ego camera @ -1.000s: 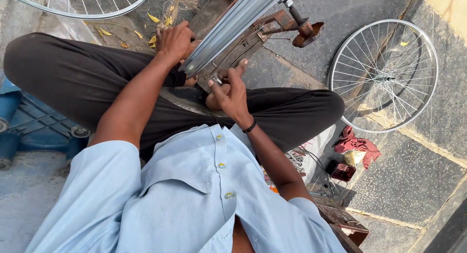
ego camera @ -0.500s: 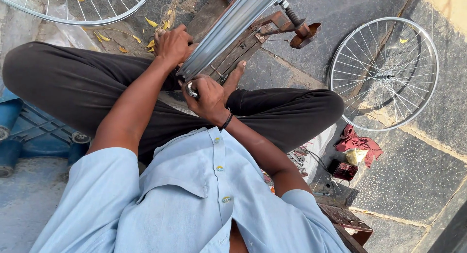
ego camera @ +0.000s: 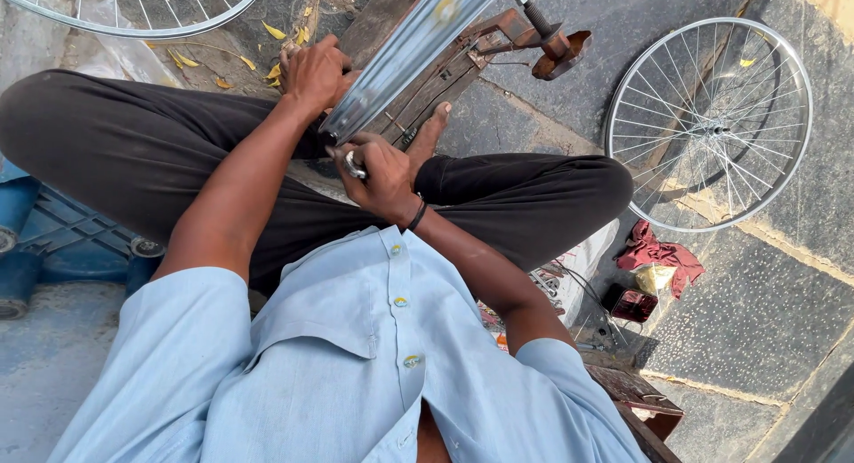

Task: Assembling spokes and hub into a bicycle rim and tightening spoke nipples.

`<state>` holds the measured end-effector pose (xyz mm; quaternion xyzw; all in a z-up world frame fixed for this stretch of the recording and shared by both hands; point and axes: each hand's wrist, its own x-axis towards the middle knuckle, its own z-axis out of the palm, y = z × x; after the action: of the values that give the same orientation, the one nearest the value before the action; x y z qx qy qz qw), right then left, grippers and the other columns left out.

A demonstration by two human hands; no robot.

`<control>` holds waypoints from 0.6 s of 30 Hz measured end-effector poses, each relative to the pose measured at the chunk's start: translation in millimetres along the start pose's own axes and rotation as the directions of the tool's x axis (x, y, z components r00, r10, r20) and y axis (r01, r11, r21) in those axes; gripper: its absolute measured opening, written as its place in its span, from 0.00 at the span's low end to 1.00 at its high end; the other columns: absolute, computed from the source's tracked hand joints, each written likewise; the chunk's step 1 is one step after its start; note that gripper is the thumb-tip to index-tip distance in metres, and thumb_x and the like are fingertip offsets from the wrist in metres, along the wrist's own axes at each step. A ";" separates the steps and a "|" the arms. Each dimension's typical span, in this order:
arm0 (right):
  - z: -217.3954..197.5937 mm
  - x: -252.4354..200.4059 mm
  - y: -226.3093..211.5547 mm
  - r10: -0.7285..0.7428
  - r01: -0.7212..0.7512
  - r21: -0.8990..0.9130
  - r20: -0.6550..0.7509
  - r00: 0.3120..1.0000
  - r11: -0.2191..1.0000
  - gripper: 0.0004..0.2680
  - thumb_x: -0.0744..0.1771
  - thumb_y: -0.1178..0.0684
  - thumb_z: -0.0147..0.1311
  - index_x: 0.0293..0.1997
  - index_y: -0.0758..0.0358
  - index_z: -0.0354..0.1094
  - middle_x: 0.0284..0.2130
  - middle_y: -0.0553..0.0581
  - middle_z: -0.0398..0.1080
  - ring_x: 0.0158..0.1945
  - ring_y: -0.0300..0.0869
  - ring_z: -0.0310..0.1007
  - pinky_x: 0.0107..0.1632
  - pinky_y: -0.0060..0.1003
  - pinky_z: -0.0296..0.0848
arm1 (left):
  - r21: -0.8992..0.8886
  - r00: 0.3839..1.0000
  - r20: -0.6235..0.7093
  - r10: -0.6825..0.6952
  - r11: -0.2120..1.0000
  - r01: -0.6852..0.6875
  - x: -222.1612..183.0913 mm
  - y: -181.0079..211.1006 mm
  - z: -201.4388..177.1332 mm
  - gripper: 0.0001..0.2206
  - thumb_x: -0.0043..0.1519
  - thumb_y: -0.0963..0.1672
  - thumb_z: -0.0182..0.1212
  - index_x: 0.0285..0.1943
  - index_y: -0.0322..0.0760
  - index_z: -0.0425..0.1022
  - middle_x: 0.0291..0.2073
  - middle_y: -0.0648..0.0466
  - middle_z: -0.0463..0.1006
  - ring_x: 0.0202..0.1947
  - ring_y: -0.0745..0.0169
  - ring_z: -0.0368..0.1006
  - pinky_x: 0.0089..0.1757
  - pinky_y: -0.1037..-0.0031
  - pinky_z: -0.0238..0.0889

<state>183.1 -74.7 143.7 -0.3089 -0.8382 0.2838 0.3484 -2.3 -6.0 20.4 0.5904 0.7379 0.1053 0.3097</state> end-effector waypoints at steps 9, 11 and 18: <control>-49.9 -17.7 32.0 0.680 -0.679 0.308 0.123 0.723 0.666 0.11 0.68 0.51 0.61 0.48 0.67 0.68 0.43 0.60 0.72 0.46 0.42 0.74 0.52 0.37 0.73 | -0.034 0.999 -0.032 0.013 0.999 -0.014 -6.9 -4.5 2.1 0.14 0.61 0.54 0.69 0.42 0.45 0.86 0.50 0.53 0.77 0.44 0.45 0.75 0.58 0.38 0.49; -61.2 -11.8 40.0 0.548 -0.553 0.044 0.090 0.831 0.832 0.09 0.69 0.52 0.62 0.49 0.65 0.71 0.41 0.60 0.71 0.44 0.47 0.74 0.49 0.39 0.74 | 0.183 0.987 0.120 0.103 0.975 -0.124 -12.5 -7.2 -8.4 0.07 0.66 0.47 0.65 0.45 0.43 0.83 0.50 0.40 0.74 0.41 0.40 0.76 0.54 0.41 0.58; -83.6 45.8 23.2 -0.161 0.200 -0.131 0.257 0.953 0.971 0.15 0.67 0.56 0.60 0.60 0.64 0.67 0.56 0.62 0.70 0.64 0.57 0.67 0.65 0.51 0.67 | -0.018 0.817 0.017 0.576 0.818 -0.576 -130.8 43.0 -133.7 0.16 0.59 0.42 0.68 0.56 0.33 0.78 0.47 0.45 0.79 0.52 0.42 0.74 0.54 0.49 0.62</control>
<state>228.1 -5.1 196.2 -0.2197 -0.9191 0.2204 0.2418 -30.9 -88.3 191.5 0.7849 0.5210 0.1919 0.2751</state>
